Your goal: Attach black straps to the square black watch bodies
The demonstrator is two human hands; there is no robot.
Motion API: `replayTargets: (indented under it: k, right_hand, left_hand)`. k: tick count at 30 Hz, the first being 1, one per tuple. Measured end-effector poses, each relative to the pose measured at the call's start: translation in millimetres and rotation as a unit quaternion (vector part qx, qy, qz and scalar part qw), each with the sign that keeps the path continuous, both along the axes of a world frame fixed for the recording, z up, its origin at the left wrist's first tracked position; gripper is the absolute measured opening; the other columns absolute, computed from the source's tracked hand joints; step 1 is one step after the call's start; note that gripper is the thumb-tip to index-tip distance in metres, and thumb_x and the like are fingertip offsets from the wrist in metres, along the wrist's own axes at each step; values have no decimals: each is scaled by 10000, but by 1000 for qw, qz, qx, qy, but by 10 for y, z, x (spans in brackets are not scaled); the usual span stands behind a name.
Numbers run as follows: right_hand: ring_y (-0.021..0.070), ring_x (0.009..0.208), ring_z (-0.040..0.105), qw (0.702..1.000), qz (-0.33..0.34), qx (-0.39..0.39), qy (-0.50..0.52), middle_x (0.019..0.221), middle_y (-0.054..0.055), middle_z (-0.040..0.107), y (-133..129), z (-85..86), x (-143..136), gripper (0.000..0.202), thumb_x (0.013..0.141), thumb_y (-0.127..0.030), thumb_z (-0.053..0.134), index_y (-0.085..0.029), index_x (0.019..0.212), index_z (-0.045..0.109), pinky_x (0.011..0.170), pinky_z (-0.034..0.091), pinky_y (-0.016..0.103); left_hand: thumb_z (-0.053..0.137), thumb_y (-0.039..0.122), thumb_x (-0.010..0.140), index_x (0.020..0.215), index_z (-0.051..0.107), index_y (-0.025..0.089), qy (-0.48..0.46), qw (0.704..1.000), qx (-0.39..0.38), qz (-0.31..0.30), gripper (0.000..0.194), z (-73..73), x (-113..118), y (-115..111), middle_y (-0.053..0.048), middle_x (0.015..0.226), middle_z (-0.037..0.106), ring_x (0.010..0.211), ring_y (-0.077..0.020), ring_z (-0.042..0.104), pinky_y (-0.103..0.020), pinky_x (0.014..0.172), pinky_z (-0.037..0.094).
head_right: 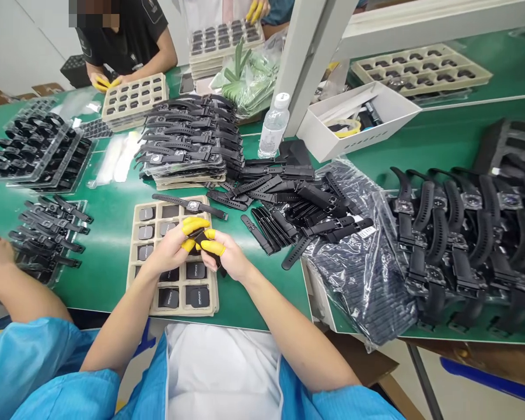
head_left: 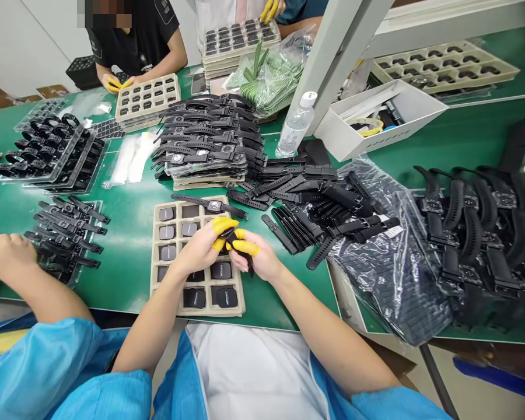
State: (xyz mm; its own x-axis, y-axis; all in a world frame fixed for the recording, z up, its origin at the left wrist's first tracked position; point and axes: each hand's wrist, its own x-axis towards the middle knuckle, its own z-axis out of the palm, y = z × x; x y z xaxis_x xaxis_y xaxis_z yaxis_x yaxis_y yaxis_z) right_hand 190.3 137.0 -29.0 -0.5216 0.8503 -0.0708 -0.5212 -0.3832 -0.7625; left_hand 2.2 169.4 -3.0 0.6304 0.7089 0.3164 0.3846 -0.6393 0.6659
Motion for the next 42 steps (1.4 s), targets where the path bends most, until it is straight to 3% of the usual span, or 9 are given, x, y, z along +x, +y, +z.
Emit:
replayTargets:
  k: [12, 19, 24, 27, 30, 34, 37, 40, 42]
  right_hand:
    - [70, 357, 276, 995, -37, -85, 25, 434, -108, 401, 12, 75, 10, 330, 840, -448, 750, -223, 794, 514, 385, 233, 205]
    - [51, 350, 232, 995, -24, -100, -12, 422, -118, 383, 45, 13, 30, 340, 855, -433, 742, -214, 762, 499, 371, 192, 191]
    - [79, 367, 357, 997, -41, -60, -10, 489, -96, 493, 36, -16, 14, 333, 895, -481, 714, -224, 855, 506, 395, 295, 208]
    - [88, 391, 429, 998, -51, -31, -28, 563, -88, 537, 36, -23, 15, 361, 911, -544, 693, -229, 916, 517, 411, 335, 216]
    - [65, 367, 365, 999, 1, -25, -48, 562, -100, 471, 49, -9, 53, 392, 920, -585, 662, -213, 891, 541, 386, 293, 209]
    - [52, 367, 284, 987, 124, -38, -97, 552, -97, 435, 86, 28, 154, 375, 946, -557, 619, -186, 896, 586, 362, 206, 198]
    - [51, 377, 298, 983, 85, -30, -159, 553, -102, 445, 115, 45, 208, 338, 911, -510, 682, -198, 883, 557, 370, 204, 194]
    - [54, 399, 379, 989, -12, -9, -145, 611, -86, 543, 114, 58, 197, 331, 891, -472, 712, -220, 892, 498, 407, 270, 193]
    - [58, 404, 401, 993, -26, -5, -117, 620, -76, 584, 93, 66, 161, 316, 901, -463, 691, -224, 895, 484, 418, 289, 196]
  left_hand:
    - [374, 218, 1053, 1515, 438, 197, 43, 999, 28, 14, 466, -9, 0, -47, -160, 1365, 574, 1314, -273, 557, -473, 1119, 506]
    - [475, 205, 982, 1353, 566, 129, 128, 987, 87, 33, 390, -35, 11, -31, -166, 1165, 634, 1136, -302, 626, -464, 974, 576]
    - [520, 230, 1012, 1379, 546, 183, 10, 999, -6, 47, 371, -21, -11, -3, -139, 1224, 679, 1099, -243, 676, -392, 954, 578]
    - [644, 321, 984, 1188, 659, 203, -85, 991, -34, 98, 235, -6, 29, -12, -97, 1092, 718, 984, -214, 691, -351, 875, 577]
    - [716, 412, 945, 1027, 693, 193, -211, 964, -84, 139, 235, 12, 94, -16, -90, 1034, 730, 955, -208, 706, -345, 855, 587]
    - [722, 518, 927, 1062, 583, 215, -421, 850, -166, 268, 360, 60, 65, 62, -60, 1053, 770, 737, -158, 756, -310, 726, 625]
    - [753, 527, 899, 1075, 518, 228, -466, 800, -165, 341, 418, 61, -1, 121, -61, 1117, 780, 607, -128, 736, -288, 645, 629]
    - [711, 454, 939, 1230, 569, 225, -351, 863, -225, 286, 398, -22, 34, 84, -104, 1205, 766, 712, -178, 778, -331, 672, 657]
    - [635, 327, 978, 1337, 594, 224, -224, 929, -211, 206, 376, -106, 101, 23, -122, 1299, 733, 978, -234, 785, -398, 855, 663]
